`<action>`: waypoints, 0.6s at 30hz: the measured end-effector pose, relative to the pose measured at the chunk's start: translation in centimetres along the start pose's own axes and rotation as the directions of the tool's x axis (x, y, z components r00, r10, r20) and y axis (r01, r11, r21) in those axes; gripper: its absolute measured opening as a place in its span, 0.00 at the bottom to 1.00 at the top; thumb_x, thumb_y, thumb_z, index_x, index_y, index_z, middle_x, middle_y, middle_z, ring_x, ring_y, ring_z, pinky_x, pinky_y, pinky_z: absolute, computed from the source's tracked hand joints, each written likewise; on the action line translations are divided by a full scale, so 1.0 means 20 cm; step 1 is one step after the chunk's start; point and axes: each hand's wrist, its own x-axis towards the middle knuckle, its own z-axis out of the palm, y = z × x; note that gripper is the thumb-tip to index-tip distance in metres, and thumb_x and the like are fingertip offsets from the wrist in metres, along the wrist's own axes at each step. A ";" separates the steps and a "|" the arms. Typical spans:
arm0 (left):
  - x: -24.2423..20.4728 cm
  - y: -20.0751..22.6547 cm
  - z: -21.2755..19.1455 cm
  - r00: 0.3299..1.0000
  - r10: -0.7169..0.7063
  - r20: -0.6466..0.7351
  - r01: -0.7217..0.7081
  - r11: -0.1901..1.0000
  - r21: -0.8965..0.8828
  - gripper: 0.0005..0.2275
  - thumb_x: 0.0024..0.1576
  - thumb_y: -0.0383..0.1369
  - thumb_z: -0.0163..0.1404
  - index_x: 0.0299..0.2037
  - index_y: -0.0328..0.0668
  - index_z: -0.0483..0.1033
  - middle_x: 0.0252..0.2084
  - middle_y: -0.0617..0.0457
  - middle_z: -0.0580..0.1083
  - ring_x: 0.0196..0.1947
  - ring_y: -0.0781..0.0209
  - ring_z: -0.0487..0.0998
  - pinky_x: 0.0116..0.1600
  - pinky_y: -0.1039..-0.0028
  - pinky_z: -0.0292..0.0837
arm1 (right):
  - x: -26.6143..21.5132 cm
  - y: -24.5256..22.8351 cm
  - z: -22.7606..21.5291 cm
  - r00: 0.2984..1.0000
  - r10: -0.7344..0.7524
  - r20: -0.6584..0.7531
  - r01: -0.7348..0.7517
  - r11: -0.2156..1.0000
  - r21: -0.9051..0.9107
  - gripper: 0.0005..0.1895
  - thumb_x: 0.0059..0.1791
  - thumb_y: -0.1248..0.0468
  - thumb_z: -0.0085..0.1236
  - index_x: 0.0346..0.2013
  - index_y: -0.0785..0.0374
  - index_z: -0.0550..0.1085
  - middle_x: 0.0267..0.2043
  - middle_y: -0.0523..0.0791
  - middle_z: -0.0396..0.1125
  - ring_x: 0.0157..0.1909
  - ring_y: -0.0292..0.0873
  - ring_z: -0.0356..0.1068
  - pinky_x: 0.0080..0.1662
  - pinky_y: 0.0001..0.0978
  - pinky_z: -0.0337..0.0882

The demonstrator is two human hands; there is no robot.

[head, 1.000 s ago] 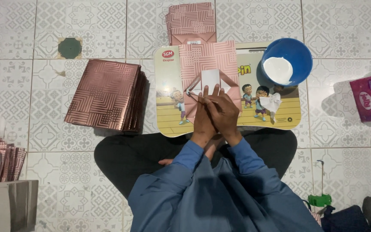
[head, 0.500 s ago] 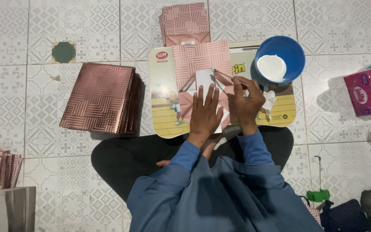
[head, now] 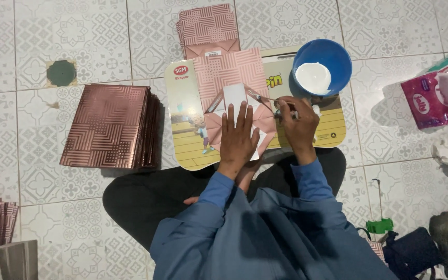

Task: Assembling paper gift boxes by applying glue to pre-cut templates and folding them into shape.

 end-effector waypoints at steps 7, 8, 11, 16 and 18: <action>0.00 0.00 0.00 1.000 0.006 -0.024 -0.006 1.000 0.028 0.29 0.64 0.44 0.42 0.74 0.43 0.55 0.77 0.45 0.53 0.77 0.34 0.49 0.78 0.47 0.42 | -0.02 0.03 -0.12 0.999 0.034 0.019 -0.034 0.999 -0.038 0.03 0.56 0.68 0.65 0.44 0.60 0.83 0.35 0.47 0.75 0.38 0.51 0.75 0.40 0.38 0.76; 0.00 0.01 0.00 1.000 0.003 -0.021 -0.003 1.000 0.022 0.29 0.64 0.44 0.42 0.74 0.43 0.55 0.77 0.45 0.53 0.77 0.34 0.48 0.78 0.47 0.42 | -0.01 0.02 -0.11 0.999 0.034 0.027 -0.033 0.999 -0.032 0.03 0.55 0.69 0.66 0.43 0.62 0.83 0.35 0.48 0.75 0.38 0.51 0.75 0.40 0.39 0.76; 0.00 0.00 0.01 1.000 0.003 -0.017 -0.002 1.000 0.018 0.29 0.64 0.44 0.42 0.74 0.43 0.55 0.77 0.45 0.53 0.77 0.34 0.48 0.78 0.47 0.41 | 0.03 0.05 -0.03 0.999 -0.001 0.034 0.002 1.000 -0.029 0.03 0.54 0.69 0.67 0.43 0.62 0.83 0.35 0.48 0.76 0.37 0.52 0.75 0.39 0.39 0.76; 0.00 -0.01 0.02 1.000 0.006 -0.019 -0.006 1.000 0.009 0.29 0.64 0.44 0.41 0.74 0.43 0.55 0.77 0.45 0.53 0.77 0.34 0.48 0.77 0.47 0.41 | 0.12 0.05 0.13 0.998 -0.066 0.022 0.066 0.998 0.009 0.03 0.53 0.68 0.67 0.42 0.59 0.83 0.36 0.47 0.77 0.38 0.51 0.75 0.39 0.39 0.76; 0.00 -0.01 0.02 0.999 0.012 -0.029 -0.012 1.000 0.020 0.29 0.64 0.45 0.42 0.74 0.43 0.56 0.77 0.44 0.54 0.77 0.33 0.49 0.77 0.46 0.42 | 0.14 0.00 0.15 0.998 -0.054 0.036 0.053 0.998 0.043 0.04 0.53 0.70 0.66 0.42 0.61 0.83 0.37 0.48 0.78 0.39 0.52 0.76 0.40 0.38 0.77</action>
